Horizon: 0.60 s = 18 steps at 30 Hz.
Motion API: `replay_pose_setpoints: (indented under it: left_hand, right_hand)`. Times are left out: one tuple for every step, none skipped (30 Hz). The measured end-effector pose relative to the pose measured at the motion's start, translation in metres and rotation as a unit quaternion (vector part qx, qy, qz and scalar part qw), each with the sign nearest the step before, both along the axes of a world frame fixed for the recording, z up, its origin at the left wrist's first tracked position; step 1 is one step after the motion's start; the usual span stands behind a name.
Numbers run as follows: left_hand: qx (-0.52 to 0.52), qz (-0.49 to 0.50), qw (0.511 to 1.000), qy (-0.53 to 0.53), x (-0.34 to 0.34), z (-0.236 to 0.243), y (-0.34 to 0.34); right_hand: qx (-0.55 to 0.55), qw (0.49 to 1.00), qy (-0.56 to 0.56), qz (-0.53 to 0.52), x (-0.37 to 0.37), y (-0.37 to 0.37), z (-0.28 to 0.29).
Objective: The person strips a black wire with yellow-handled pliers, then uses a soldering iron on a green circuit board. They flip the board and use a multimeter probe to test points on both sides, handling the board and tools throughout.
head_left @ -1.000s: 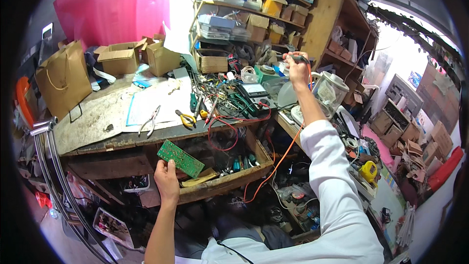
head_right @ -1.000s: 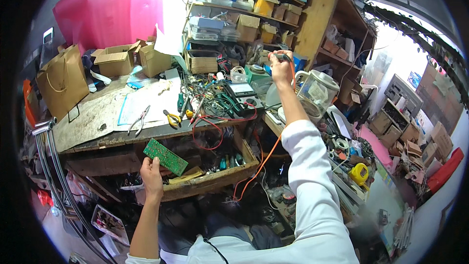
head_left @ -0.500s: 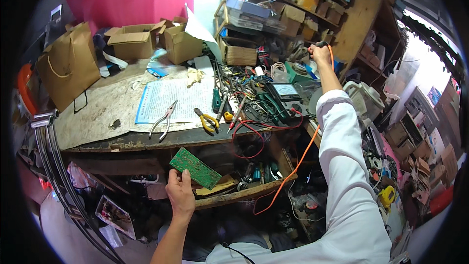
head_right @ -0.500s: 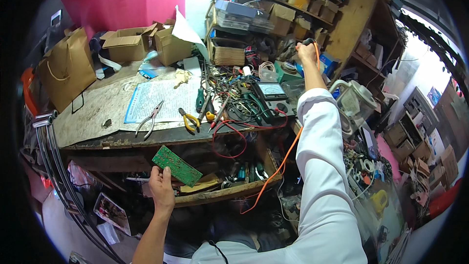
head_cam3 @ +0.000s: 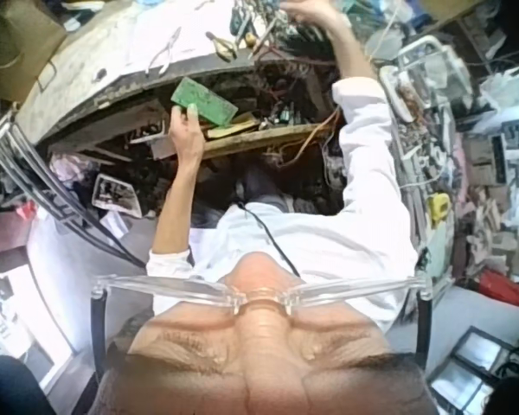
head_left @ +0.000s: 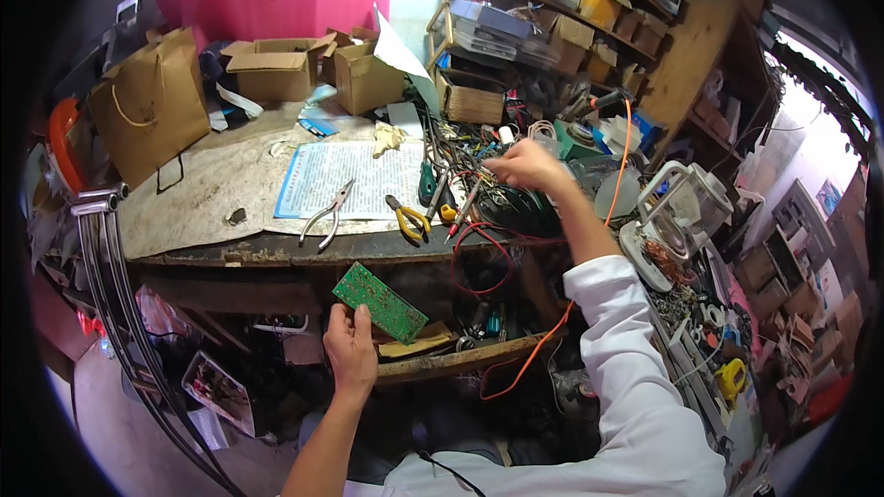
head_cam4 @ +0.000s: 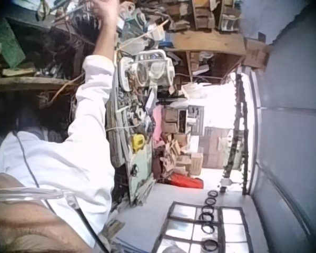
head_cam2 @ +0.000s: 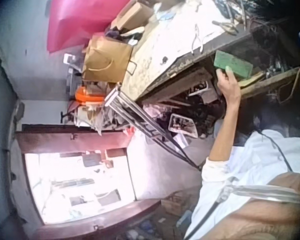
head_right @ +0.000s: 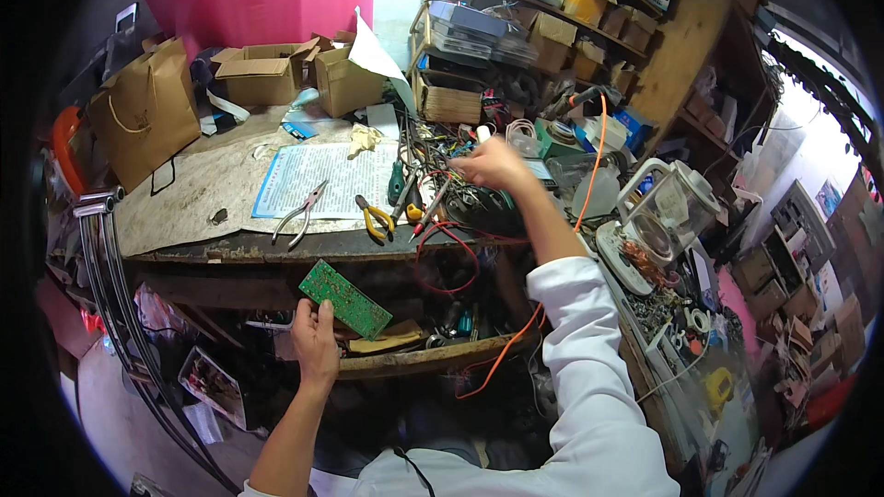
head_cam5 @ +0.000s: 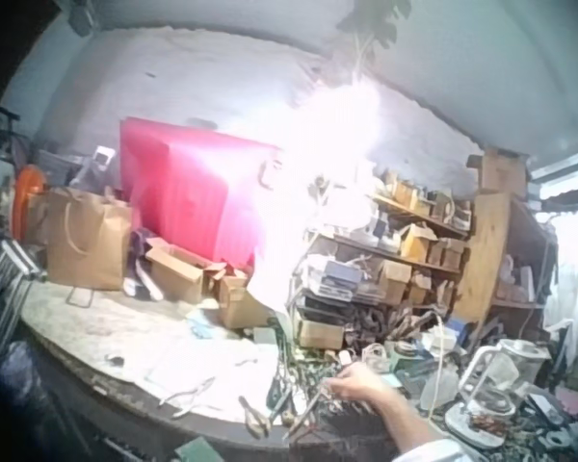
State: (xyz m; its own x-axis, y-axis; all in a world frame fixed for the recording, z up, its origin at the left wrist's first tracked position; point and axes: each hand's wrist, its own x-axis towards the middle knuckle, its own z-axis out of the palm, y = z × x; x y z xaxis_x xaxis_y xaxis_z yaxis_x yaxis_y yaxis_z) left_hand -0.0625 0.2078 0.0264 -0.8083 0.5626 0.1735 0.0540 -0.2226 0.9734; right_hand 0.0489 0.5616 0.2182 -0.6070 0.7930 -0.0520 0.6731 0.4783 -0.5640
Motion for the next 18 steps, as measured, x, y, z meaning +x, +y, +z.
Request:
replay_pose_setpoints:
  left_hand:
    - [0.012, -0.011, 1.000, -0.005, 0.002, -0.001, 0.004]
    - [0.013, -0.016, 1.000, -0.007, 0.003, -0.003, 0.006]
    - [0.012, -0.014, 1.000, -0.008, 0.001, -0.005, 0.005]
    - [0.016, -0.016, 1.000, -0.009, 0.000, -0.006, 0.006]
    - [0.004, -0.011, 1.000, 0.011, -0.002, -0.009, 0.006]
    - [0.008, -0.009, 1.000, 0.014, -0.002, -0.010, 0.006]
    - [0.011, -0.006, 1.000, 0.018, -0.002, -0.010, 0.005]
    - [0.014, -0.003, 1.000, 0.021, -0.001, -0.009, 0.005]
    - [0.018, -0.005, 1.000, 0.023, 0.000, -0.005, 0.004]
    - [0.023, -0.009, 0.999, 0.026, 0.003, 0.003, 0.004]
    - [0.028, -0.014, 0.999, 0.028, 0.006, 0.008, 0.004]
    - [0.040, -0.018, 0.999, 0.015, 0.006, 0.007, 0.006]
    - [0.046, -0.017, 0.999, 0.002, 0.003, 0.000, 0.006]
    - [0.053, -0.016, 0.998, -0.010, 0.000, -0.003, 0.005]
    - [0.057, -0.020, 0.998, -0.020, 0.000, -0.001, 0.004]
    - [0.060, -0.023, 0.998, -0.029, -0.001, -0.001, 0.003]
    - [0.064, -0.026, 0.997, -0.038, -0.001, -0.001, 0.003]
    - [0.069, -0.038, 0.996, -0.047, -0.001, -0.002, 0.007]
  right_hand:
    - [0.062, 0.995, -0.073, -0.004, -0.007, -0.009, -0.008]
    - [0.120, 0.982, -0.144, -0.002, -0.015, -0.014, -0.019]
    - [0.119, 0.980, -0.160, 0.001, -0.024, -0.023, -0.028]
    - [0.122, 0.977, -0.176, -0.001, -0.028, -0.028, -0.031]
    - [0.117, 0.978, -0.170, -0.016, -0.030, -0.027, -0.035]
    - [0.089, 0.987, -0.133, -0.014, -0.032, -0.029, -0.038]
    - [0.063, 0.994, -0.083, -0.025, -0.030, -0.030, -0.039]
    - [0.036, 0.998, -0.032, -0.035, -0.028, -0.029, -0.039]
    - [0.012, 0.998, 0.032, -0.047, -0.029, -0.027, -0.040]
    - [-0.012, 0.993, 0.096, -0.062, -0.028, -0.022, -0.043]
    - [-0.034, 0.984, 0.160, -0.076, -0.028, -0.017, -0.046]
    - [-0.073, 0.972, 0.214, -0.068, -0.036, -0.019, -0.050]
    - [-0.088, 0.973, 0.203, -0.057, -0.045, -0.027, -0.049]
    - [-0.103, 0.975, 0.193, -0.045, -0.052, -0.035, -0.046]
    - [-0.123, 0.974, 0.186, -0.036, -0.059, -0.040, -0.048]
    - [-0.123, 0.979, 0.164, -0.025, -0.062, -0.049, -0.045]
    - [-0.087, 0.986, 0.139, -0.020, -0.067, -0.047, -0.049]
    - [-0.048, 0.992, 0.114, -0.023, -0.065, -0.039, -0.051]
